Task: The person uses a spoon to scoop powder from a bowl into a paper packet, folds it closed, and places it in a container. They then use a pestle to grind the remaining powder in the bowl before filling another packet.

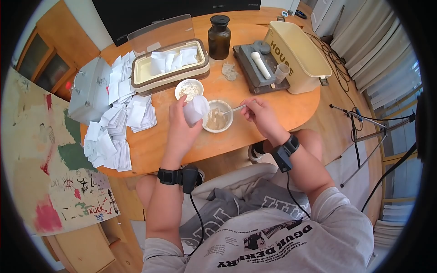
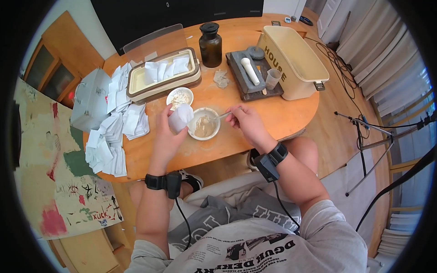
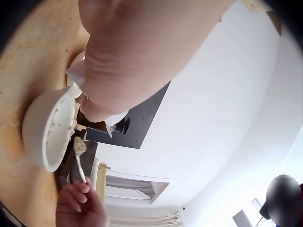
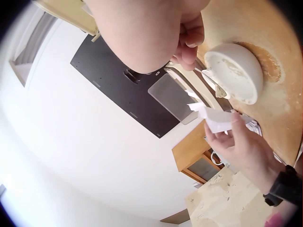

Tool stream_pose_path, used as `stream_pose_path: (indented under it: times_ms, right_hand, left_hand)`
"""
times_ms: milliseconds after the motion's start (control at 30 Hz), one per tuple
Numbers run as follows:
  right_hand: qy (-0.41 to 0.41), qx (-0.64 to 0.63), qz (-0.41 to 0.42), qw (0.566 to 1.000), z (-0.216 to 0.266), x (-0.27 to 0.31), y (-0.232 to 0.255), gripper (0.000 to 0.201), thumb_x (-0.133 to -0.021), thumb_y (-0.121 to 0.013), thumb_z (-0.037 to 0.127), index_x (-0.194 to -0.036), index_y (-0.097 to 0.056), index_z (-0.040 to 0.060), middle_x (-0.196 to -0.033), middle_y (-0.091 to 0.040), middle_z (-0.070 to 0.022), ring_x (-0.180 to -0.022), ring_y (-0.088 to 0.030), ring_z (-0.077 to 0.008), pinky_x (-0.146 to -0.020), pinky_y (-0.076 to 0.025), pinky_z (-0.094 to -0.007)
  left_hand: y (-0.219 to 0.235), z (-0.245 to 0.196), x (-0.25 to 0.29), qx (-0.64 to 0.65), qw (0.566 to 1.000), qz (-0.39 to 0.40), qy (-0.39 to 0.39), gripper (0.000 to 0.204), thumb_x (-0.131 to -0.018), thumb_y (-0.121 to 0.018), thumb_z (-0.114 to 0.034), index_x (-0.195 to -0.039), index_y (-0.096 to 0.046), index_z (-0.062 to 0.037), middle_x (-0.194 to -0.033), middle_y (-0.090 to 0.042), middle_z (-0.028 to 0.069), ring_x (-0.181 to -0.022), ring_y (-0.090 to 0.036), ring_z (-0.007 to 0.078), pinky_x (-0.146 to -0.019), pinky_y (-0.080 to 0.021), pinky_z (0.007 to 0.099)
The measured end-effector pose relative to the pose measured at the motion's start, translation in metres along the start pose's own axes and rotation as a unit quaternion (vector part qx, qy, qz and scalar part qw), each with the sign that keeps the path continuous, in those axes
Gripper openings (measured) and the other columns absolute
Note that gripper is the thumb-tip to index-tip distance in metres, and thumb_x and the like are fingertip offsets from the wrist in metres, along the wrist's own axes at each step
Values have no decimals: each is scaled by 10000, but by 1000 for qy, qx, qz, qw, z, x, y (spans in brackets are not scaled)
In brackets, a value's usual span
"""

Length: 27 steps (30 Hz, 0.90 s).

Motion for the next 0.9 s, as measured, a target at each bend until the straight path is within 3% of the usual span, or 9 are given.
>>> stream_pose_path:
  times_ms: [233,300,333,400,600,700,800,867,900]
  right_hand:
    - [87,-37,-22,995,43,9,-23,185,-1037,-539,154,-1031,-652,7,-828,-681,-39,-694,-594,-100,-647,-477,-239]
    - [197,185,21,962,47,26,-51,166,-1024,-555,114,-1064,-661,-7,-841,-701,-70,-717,-640,-132,-666,-516,-269]
    - [197,184,20,963,47,31,-50,166,-1024,-555,114,-1064,-661,-7,-841,-701,-70,-717,-640,-132,-666,-516,-269]
    - [351,289,-35,890,65,50,-50,159,-1013,-556,75,-1089,-667,-8,-850,-710,-101,-739,-678,-181,-685,-539,-303]
    - [314,413,-31,854,55,34,-33,125,-981,-564,61,-1031,-653,-11,-849,-686,-153,-776,-694,-305,-702,-546,-367]
    - [347,446,27,824,44,31,-37,123,-979,-564,75,-999,-647,-13,-843,-684,-160,-763,-682,-331,-701,-542,-382]
    - [278,442,52,851,40,33,-38,137,-996,-547,89,-991,-640,-12,-821,-680,-147,-749,-678,-290,-701,-538,-363]
    - [126,344,51,929,27,27,-33,165,-1017,-526,107,-1005,-637,-14,-803,-679,-109,-747,-667,-199,-697,-530,-326]
    - [125,344,50,929,23,25,-34,165,-1017,-526,107,-1005,-637,-14,-803,-679,-109,-747,-667,-199,-697,-530,-326]
  left_hand:
    - [-12,-8,2,4,999,30,-25,775,-782,-744,-41,-1460,-367,-39,-1264,-465,175,-1210,-488,347,-1079,-407,420]
    - [-16,-13,2,7,999,35,-33,773,-784,-742,-37,-1460,-367,-40,-1264,-465,174,-1211,-487,346,-1079,-407,420]
    - [-15,-14,2,10,999,37,-28,773,-783,-742,-36,-1459,-369,-43,-1264,-462,173,-1211,-487,346,-1079,-405,420]
    - [-13,-9,3,12,999,37,-17,773,-781,-742,-34,-1458,-371,-45,-1263,-459,173,-1210,-487,346,-1079,-403,420]
    - [-9,10,-1,54,998,5,20,774,-808,-735,13,-1479,-357,-65,-1367,-437,128,-1315,-455,273,-1095,-434,409]
    - [-4,13,-3,227,970,-17,81,744,-819,-721,19,-1467,-364,-59,-1360,-418,140,-1341,-430,284,-1133,-408,426]
    - [1,16,-4,327,941,-37,80,746,-833,-722,24,-1477,-355,-68,-1380,-398,121,-1364,-405,259,-1155,-392,437]
    - [3,13,-4,338,938,-30,76,755,-836,-716,26,-1486,-344,-71,-1381,-396,120,-1357,-410,255,-1152,-391,433]
    - [2,13,-4,339,937,-29,76,755,-836,-716,26,-1486,-344,-71,-1381,-396,120,-1357,-410,255,-1152,-391,433]
Point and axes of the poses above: each hand's wrist, its own x-axis away from the middle knuckle, its own y-axis out of the back of the hand, z = x × y, the point moved 6 cm from there along -x, towards the middle knuckle
